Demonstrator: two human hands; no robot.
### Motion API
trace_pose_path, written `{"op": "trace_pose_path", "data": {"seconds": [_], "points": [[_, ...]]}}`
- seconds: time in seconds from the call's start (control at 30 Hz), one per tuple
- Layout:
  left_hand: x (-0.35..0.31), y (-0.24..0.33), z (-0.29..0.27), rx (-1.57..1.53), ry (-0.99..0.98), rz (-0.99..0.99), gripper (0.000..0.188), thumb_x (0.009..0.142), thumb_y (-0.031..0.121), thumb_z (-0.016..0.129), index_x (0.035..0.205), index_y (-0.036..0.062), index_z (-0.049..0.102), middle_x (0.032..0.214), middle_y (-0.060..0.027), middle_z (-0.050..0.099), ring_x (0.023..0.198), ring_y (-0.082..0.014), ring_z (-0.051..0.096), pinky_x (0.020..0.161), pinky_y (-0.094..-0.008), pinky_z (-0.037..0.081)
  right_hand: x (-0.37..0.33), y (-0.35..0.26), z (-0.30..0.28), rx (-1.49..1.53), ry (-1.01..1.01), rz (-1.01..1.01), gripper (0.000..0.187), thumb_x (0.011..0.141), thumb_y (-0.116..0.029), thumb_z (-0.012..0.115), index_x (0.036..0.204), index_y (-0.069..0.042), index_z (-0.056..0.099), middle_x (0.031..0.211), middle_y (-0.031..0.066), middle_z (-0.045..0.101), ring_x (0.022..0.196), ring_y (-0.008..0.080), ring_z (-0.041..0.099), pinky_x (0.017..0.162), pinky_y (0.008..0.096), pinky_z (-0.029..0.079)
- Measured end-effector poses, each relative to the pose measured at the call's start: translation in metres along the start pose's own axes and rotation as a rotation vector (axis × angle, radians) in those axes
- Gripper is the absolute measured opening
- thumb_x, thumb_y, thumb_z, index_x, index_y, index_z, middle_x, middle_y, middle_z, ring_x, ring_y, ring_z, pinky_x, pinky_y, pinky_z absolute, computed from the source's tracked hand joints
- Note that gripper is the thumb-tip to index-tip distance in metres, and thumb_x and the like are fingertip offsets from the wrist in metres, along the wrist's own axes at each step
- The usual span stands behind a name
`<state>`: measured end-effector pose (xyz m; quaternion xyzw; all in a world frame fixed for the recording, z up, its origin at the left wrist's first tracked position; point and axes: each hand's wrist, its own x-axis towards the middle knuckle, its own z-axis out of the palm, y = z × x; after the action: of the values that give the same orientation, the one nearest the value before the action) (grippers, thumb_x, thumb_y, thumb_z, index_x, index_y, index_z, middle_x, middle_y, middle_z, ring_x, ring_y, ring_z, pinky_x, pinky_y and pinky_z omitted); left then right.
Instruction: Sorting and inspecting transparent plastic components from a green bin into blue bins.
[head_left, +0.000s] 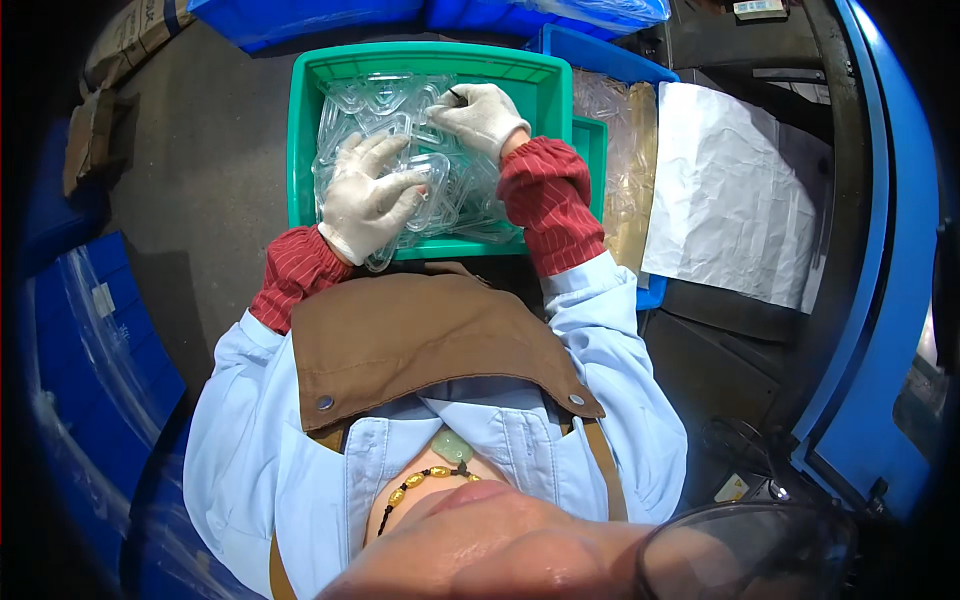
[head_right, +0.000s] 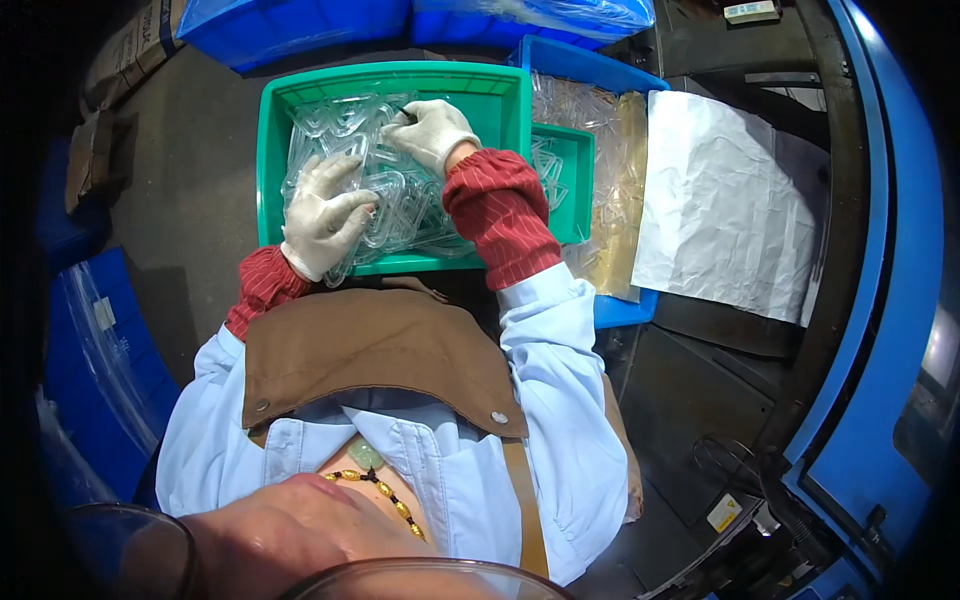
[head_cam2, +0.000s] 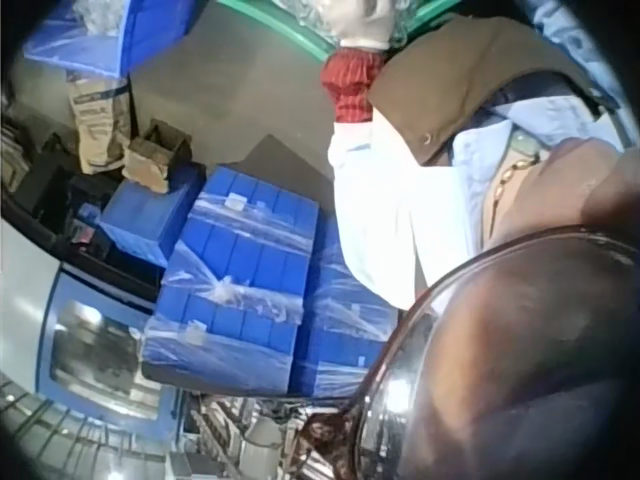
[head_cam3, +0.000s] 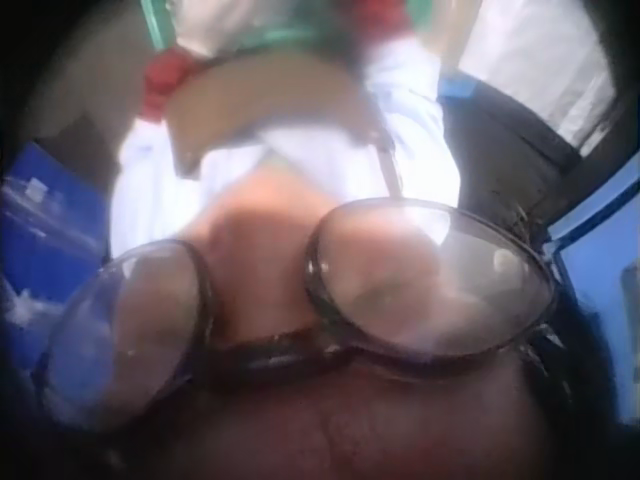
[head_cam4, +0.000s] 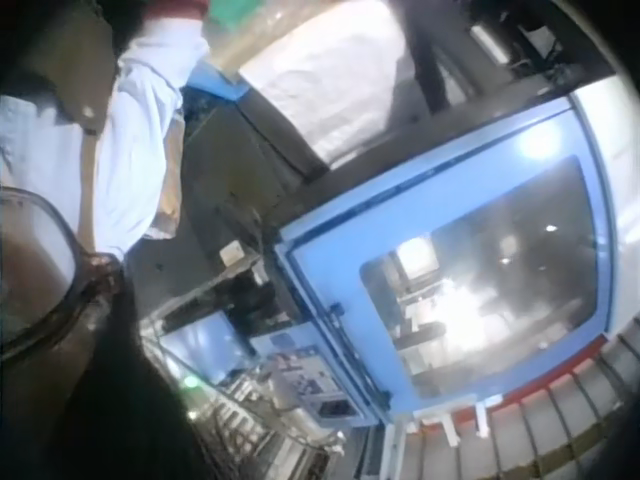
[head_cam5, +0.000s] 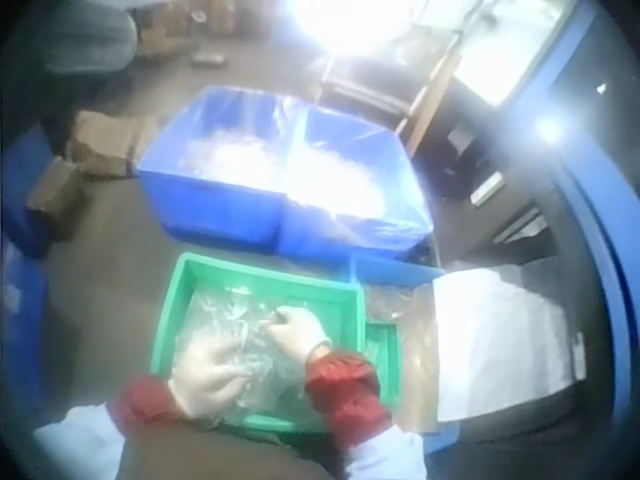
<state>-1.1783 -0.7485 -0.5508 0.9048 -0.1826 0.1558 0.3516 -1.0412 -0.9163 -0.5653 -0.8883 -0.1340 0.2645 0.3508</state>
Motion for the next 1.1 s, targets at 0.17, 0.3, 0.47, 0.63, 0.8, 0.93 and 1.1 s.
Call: {"op": "trace_pose_path", "data": {"seconds": [0.17, 0.3, 0.47, 0.63, 0.8, 0.93, 1.1], "points": [[-0.005, -0.009, -0.012, -0.257, 0.081, -0.092, 0.007, 0.076, 0.011, 0.064, 0.081, 0.0071, 0.068, 0.112, -0.0177, 0.058, 0.114, -0.0372, 0.047, 0.096, -0.0467, 0.035, -0.054, -0.023, -0.029, 0.073, 0.403, -0.118, 0.027, 0.075, -0.034, 0.066, 0.079, -0.007, 0.067, 0.074, 0.012, 0.065, 0.069, 0.0254, 0.063, 0.062, 0.0331, 0.049], [0.014, 0.001, -0.029, -0.255, 0.016, 0.003, 0.005, 0.078, 0.006, 0.063, 0.078, 0.0014, 0.066, 0.109, -0.0164, 0.059, 0.114, -0.0347, 0.049, 0.097, -0.0443, 0.035, -0.093, -0.017, -0.055, 0.315, 0.372, -0.208, 0.023, 0.074, -0.027, 0.07, 0.079, -0.005, 0.066, 0.069, 0.0107, 0.063, 0.062, 0.0198, 0.061, 0.057, 0.0291, 0.048], [0.043, 0.029, -0.022, -0.528, 0.224, -0.18, 0.027, 0.078, 0.003, 0.064, 0.105, 0.0029, 0.06, 0.099, -0.011, 0.064, 0.097, -0.0206, 0.061, 0.086, -0.0307, 0.047, -0.101, -0.007, -0.054, 0.194, 0.394, -0.28, 0.018, 0.074, -0.02, 0.07, 0.081, -0.003, 0.066, 0.069, 0.0093, 0.062, 0.059, 0.0144, 0.058, 0.055, 0.0264, 0.046], [0.066, 0.03, -0.006, -0.87, -0.064, -0.496, 0.027, 0.088, 0.01, 0.057, 0.111, -0.0042, 0.054, 0.088, -0.0033, 0.06, 0.078, -0.0093, 0.055, 0.071, -0.0212, 0.046, -0.105, -0.029, -0.048, 0.37, 0.304, -0.32, 0.021, 0.077, -0.02, 0.069, 0.086, -0.001, 0.065, 0.073, 0.0094, 0.063, 0.064, 0.0126, 0.057, 0.059, 0.0239, 0.046], [0.056, 0.023, -0.002, -1.114, 0.229, -0.829, 0.023, 0.093, 0.02, 0.052, 0.102, -0.0014, 0.056, 0.071, 0.0011, 0.051, 0.061, -0.0055, 0.044, 0.056, -0.0203, 0.038, -0.116, -0.007, -0.037, 0.392, 0.318, -0.316, 0.031, 0.086, -0.027, 0.06, 0.105, -0.002, 0.059, 0.083, 0.0104, 0.063, 0.074, 0.0169, 0.061, 0.065, 0.0263, 0.047], [0.047, 0.023, 0.001, -1.224, 0.286, -0.876, 0.016, 0.092, 0.02, 0.052, 0.095, 0.0048, 0.057, 0.067, 0.0037, 0.05, 0.059, -0.0048, 0.042, 0.057, -0.0182, 0.036, -0.115, -0.01, -0.007, 0.346, 0.346, -0.502, 0.024, 0.091, -0.023, 0.052, 0.102, -0.003, 0.058, 0.086, 0.0123, 0.062, 0.076, 0.0256, 0.062, 0.067, 0.032, 0.048], [0.041, 0.021, 0.004, -1.257, 0.275, -0.893, 0.017, 0.093, 0.023, 0.051, 0.086, 0.0077, 0.055, 0.062, 0.0051, 0.044, 0.056, -0.0035, 0.037, 0.053, -0.018, 0.03, -0.107, -0.015, 0.002, 0.099, 0.481, -0.726, 0.019, 0.085, -0.016, 0.057, 0.101, -0.006, 0.059, 0.086, 0.0106, 0.061, 0.079, 0.0283, 0.06, 0.068, 0.0347, 0.047]]}}
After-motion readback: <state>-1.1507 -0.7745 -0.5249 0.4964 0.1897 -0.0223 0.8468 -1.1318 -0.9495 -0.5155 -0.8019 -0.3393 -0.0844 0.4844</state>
